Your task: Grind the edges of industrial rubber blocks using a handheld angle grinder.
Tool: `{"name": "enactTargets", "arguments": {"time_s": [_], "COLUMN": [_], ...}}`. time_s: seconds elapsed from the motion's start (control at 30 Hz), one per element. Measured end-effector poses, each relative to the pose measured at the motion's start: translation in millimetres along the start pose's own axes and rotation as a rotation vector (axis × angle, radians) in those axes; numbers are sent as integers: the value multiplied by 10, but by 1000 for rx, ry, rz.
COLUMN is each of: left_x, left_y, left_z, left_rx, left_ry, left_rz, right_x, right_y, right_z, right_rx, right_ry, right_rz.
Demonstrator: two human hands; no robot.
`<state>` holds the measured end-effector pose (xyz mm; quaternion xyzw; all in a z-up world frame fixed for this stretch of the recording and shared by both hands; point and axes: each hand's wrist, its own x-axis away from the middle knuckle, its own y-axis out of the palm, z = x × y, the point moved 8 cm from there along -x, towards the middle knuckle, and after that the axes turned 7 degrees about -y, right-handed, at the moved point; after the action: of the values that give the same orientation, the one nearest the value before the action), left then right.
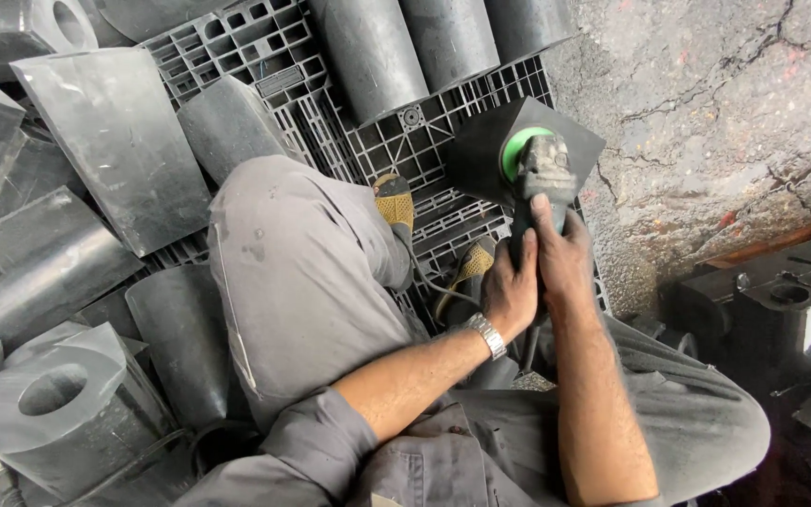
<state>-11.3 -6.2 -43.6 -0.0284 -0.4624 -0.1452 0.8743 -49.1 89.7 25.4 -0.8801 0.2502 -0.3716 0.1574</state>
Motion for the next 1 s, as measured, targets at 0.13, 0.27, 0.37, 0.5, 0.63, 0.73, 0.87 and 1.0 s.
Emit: {"name": "enactTargets", "arguments": {"time_s": [0.13, 0.27, 0.37, 0.5, 0.63, 0.73, 0.87, 1.0], "left_x": [230, 198, -52, -273, -246, -184, -225, -336], "left_y": [144, 86, -1, 152, 302, 166, 85, 297], "left_z": [-376, -148, 124, 294, 141, 200, 408, 391], "left_rx": [-62, -16, -54, -53, -157, -35, -66, -199], "left_ry": [-59, 127, 1, 5, -2, 73, 29, -17], "left_rz": [-25, 35, 60, -29, -119, -45, -15, -136], "right_x": [133, 60, -216, -397, -295, -311, -434, -482], "right_y": [-182, -137, -6, -120, -298, -158, -136, -282], "right_z": [413, 382, 96, 32, 206, 96, -4, 113], "right_rx": [0, -56, -22, -166, -173, -70, 23, -269], "right_ry": [26, 90, -9, 23, 137, 66, -41, 42], "right_rz": [0, 5, -57, 28, 192, 91, 16, 132]}}
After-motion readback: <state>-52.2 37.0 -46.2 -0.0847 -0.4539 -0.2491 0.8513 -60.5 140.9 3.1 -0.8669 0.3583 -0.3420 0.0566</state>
